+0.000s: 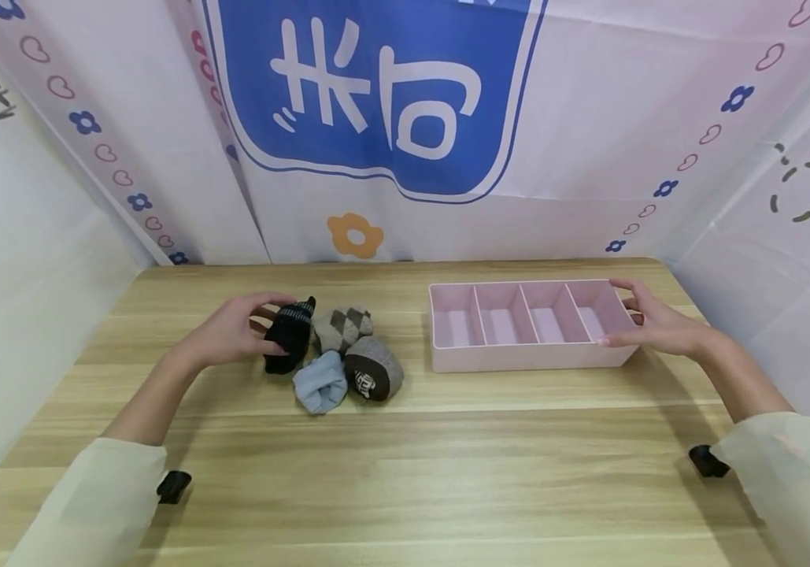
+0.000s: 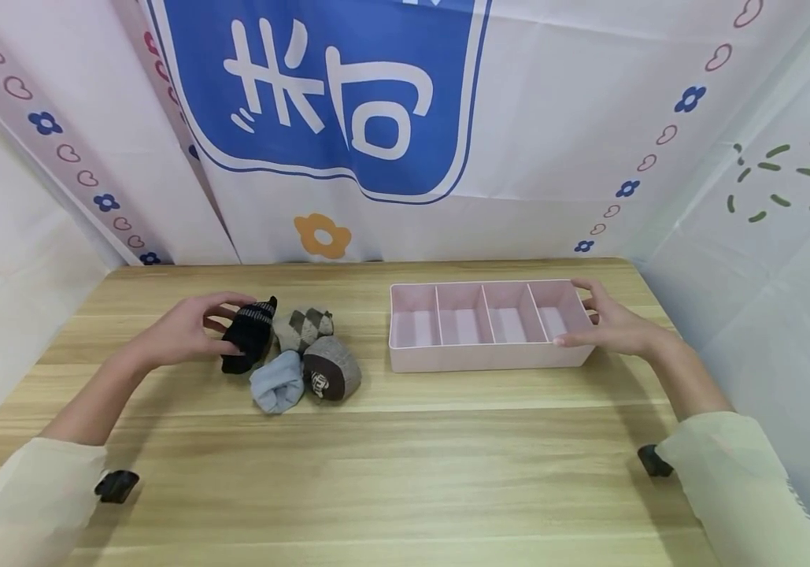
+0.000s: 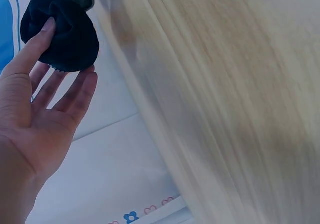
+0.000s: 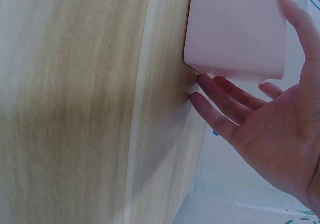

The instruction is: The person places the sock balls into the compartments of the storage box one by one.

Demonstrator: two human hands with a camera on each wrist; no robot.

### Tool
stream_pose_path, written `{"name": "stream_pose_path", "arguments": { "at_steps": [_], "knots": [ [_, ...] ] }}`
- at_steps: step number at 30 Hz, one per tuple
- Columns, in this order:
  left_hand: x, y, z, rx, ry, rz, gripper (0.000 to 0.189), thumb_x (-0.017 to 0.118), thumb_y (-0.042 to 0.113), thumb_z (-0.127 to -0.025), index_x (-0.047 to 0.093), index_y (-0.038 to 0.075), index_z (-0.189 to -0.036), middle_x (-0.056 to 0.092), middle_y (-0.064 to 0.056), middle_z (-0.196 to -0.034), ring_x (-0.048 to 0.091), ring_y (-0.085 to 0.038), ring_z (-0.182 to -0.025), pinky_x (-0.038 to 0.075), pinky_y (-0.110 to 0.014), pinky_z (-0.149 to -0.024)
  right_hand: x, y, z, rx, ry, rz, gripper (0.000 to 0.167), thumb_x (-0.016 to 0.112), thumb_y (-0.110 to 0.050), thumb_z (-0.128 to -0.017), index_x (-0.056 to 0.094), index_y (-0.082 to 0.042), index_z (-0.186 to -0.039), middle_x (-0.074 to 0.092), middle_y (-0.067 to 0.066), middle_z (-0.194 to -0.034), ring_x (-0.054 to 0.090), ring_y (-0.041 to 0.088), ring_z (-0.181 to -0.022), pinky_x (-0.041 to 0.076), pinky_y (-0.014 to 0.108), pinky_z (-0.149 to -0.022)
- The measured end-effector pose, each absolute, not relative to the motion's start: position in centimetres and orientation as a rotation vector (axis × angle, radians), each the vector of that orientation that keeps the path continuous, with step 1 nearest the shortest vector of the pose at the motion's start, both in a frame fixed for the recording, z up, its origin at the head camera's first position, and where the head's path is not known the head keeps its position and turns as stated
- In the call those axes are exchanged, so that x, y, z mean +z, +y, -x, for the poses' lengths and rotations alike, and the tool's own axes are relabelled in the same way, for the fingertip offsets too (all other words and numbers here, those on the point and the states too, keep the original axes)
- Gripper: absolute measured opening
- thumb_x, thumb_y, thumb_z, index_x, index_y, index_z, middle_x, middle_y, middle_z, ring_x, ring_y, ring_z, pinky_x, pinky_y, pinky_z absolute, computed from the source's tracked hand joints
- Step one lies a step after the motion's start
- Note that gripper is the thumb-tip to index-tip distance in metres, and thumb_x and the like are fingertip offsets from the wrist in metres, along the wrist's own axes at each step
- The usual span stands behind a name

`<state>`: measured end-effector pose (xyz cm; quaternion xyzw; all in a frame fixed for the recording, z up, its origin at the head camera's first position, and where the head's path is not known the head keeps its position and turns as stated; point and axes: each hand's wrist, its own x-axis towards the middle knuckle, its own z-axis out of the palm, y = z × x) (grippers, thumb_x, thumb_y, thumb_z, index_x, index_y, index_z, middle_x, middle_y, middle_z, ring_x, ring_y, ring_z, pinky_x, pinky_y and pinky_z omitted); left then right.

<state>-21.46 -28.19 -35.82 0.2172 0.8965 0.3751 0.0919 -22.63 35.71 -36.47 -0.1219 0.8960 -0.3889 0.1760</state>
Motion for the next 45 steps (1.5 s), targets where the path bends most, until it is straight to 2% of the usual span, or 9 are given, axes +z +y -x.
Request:
{"name": "stream_pose_path", "arguments": {
  "at_steps": [6,12,30,37,39,43,45],
  "knots": [
    [-35.0,-27.9,20.7,1.154,2.71,-0.705,0.074,0.087,0.0,-0.08,0.053,0.0,-0.146,0.061,-0.027,-0.133,0.064,-0.045,-0.115,0.059,-0.051,-0.089,-36.4,35.7,22.6,-1.101,2.536,0.354,0.108,0.076,-0.021,-0.093,-0.004,-0.005,-0.163,0.026,0.043,-0.155,0.037,0.059,-0.138,0.039,0.064,-0.108],
    [-33.9,-26.9,20.4,1.144,2.76,-0.733,0.074,0.088,0.002,-0.079,0.055,0.004,-0.145,0.062,-0.024,-0.135,0.066,-0.042,-0.114,0.057,-0.056,-0.092,-36.4,35.7,22.6,-1.099,2.539,0.356,0.107,0.076,-0.022,-0.093,-0.004,-0.005,-0.163,0.025,0.043,-0.155,0.037,0.059,-0.138,0.038,0.065,-0.108],
    [-32.4,-23.9,20.4,1.225,2.731,-0.712,0.073,0.088,0.006,-0.08,0.057,0.005,-0.145,0.064,-0.019,-0.133,0.066,-0.037,-0.113,0.056,-0.05,-0.092,-36.4,35.8,22.6,-1.089,2.54,0.35,0.107,0.075,-0.022,-0.093,-0.004,-0.006,-0.163,0.028,0.041,-0.154,0.04,0.056,-0.137,0.04,0.062,-0.107],
    [-32.6,-22.5,21.0,1.247,2.728,-0.768,0.074,0.088,0.003,-0.078,0.056,0.002,-0.145,0.061,-0.02,-0.138,0.065,-0.04,-0.114,0.055,-0.053,-0.096,-36.4,35.9,22.7,-1.076,2.552,0.356,0.106,0.076,-0.022,-0.093,-0.002,-0.006,-0.163,0.03,0.04,-0.154,0.042,0.055,-0.136,0.047,0.045,-0.101],
    [-32.7,-22.2,21.2,1.25,2.725,-0.793,0.074,0.089,0.002,-0.078,0.056,0.001,-0.144,0.06,-0.021,-0.14,0.065,-0.041,-0.114,0.055,-0.052,-0.097,-36.4,35.8,22.7,-1.08,2.549,0.356,0.107,0.076,-0.022,-0.093,-0.003,-0.006,-0.163,0.029,0.041,-0.154,0.041,0.055,-0.136,0.047,0.047,-0.103],
    [-32.7,-21.4,21.3,1.257,2.717,-0.816,0.074,0.089,0.001,-0.077,0.057,0.0,-0.143,0.06,-0.021,-0.139,0.066,-0.04,-0.113,0.056,-0.051,-0.096,-36.5,35.8,22.7,-1.091,2.539,0.355,0.107,0.076,-0.022,-0.093,-0.004,-0.006,-0.163,0.026,0.043,-0.155,0.038,0.058,-0.138,0.04,0.063,-0.107],
    [-32.7,-21.0,21.3,1.27,2.708,-0.823,0.073,0.089,0.002,-0.077,0.057,0.0,-0.143,0.06,-0.021,-0.139,0.066,-0.04,-0.113,0.056,-0.051,-0.096,-36.5,35.8,22.7,-1.091,2.539,0.355,0.108,0.076,-0.022,-0.093,-0.004,-0.006,-0.163,0.026,0.043,-0.155,0.038,0.058,-0.137,0.039,0.064,-0.107]
  ]
}}
